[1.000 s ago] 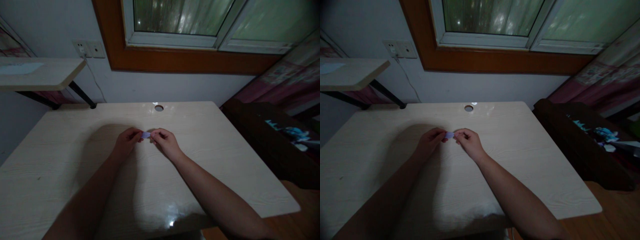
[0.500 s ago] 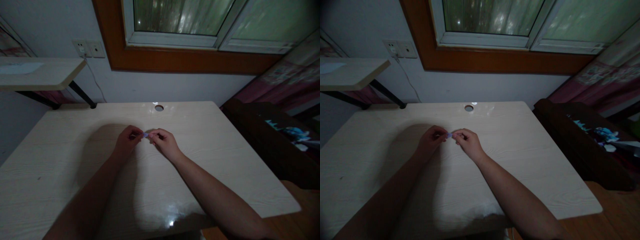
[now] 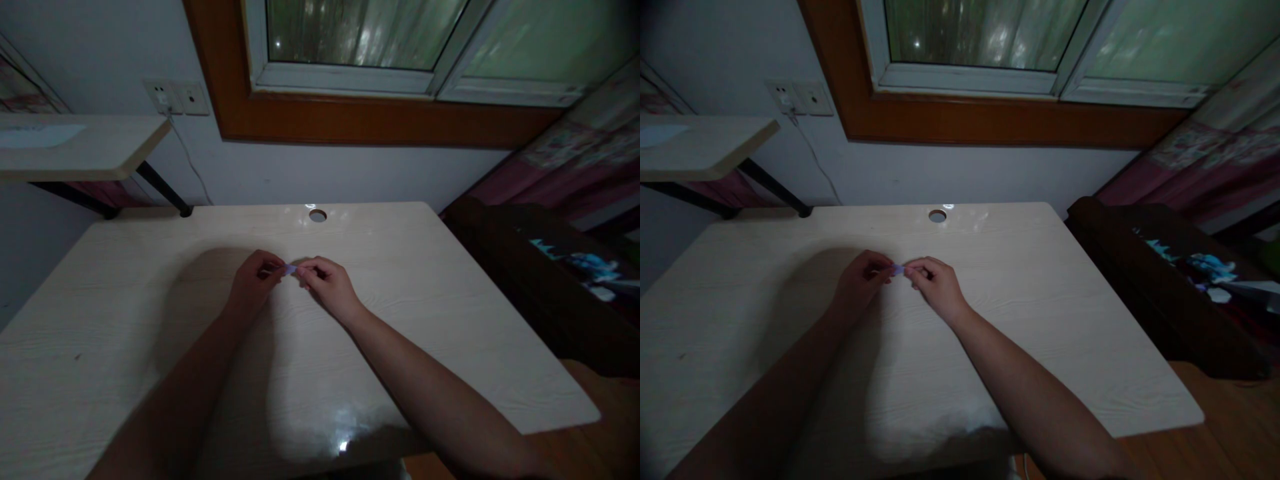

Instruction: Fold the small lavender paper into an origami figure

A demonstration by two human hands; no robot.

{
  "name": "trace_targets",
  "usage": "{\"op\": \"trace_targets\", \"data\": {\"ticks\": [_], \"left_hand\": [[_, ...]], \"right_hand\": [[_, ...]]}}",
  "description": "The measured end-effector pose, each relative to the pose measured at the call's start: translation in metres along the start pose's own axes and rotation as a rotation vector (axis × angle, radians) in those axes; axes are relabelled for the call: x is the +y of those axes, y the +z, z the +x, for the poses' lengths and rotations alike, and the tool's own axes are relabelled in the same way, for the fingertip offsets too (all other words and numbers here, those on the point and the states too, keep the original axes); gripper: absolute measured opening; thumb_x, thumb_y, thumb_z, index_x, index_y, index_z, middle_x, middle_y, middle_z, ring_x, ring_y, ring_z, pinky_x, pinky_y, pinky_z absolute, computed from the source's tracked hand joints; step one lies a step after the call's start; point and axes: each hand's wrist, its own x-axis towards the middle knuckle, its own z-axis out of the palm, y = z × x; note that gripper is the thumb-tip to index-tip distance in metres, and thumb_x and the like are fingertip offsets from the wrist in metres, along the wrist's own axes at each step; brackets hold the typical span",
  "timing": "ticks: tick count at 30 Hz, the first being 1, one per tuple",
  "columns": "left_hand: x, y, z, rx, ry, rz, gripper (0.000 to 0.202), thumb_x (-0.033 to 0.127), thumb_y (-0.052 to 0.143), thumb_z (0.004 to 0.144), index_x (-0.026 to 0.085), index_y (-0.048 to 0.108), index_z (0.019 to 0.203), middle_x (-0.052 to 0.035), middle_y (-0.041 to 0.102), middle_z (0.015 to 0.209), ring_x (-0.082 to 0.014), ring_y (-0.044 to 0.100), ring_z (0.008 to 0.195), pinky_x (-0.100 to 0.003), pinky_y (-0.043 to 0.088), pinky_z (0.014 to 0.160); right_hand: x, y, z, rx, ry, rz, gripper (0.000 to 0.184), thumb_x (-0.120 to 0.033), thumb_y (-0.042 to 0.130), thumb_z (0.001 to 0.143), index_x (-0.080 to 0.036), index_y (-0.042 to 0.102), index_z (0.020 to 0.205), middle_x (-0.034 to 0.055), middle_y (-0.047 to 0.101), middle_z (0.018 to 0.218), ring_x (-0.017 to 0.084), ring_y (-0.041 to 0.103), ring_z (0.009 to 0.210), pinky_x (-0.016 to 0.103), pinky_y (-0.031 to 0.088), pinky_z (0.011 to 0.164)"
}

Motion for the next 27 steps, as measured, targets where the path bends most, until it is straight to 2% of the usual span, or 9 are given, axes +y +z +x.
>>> {"op": "trace_targets", "data": {"ticks": [13,21,27], "left_hand": [[0.0004,0.0003,0.0005,-0.016,-0.014,-0.008,0.017,0.031,0.073,0.081,0.018,0.063,0.088,-0.0021,0.067,0.086,-0.0122,0.065,0.069,-0.025,0.056,0.063],[0.0013,0.0007,0.0012,-0.003,-0.014,0.026,0.019,0.034,0.074,0.08,0.018,0.064,0.085,-0.0017,0.067,0.084,-0.0121,0.064,0.068,-0.024,0.054,0.062],[-0.001,-0.0003,0.0012,-0.043,-0.02,0.051,0.023,0.04,0.073,0.081,0.019,0.066,0.086,-0.0019,0.067,0.081,-0.0126,0.064,0.065,-0.025,0.054,0.061]], "right_hand": [[0.0007,0.0004,-0.0008,0.011,-0.035,-0.045,0.021,-0.039,0.065,0.09,-0.02,0.074,0.093,0.0017,0.065,0.073,0.013,0.058,0.062,0.025,0.045,0.059],[-0.0011,0.0001,-0.0008,0.023,-0.065,-0.119,0.02,-0.038,0.064,0.091,-0.021,0.074,0.093,0.0024,0.065,0.075,0.014,0.059,0.065,0.026,0.045,0.061],[-0.0026,-0.0006,-0.0007,0.023,-0.097,-0.166,0.017,-0.036,0.065,0.09,-0.022,0.075,0.093,0.0032,0.066,0.079,0.015,0.059,0.07,0.026,0.046,0.063]]}}
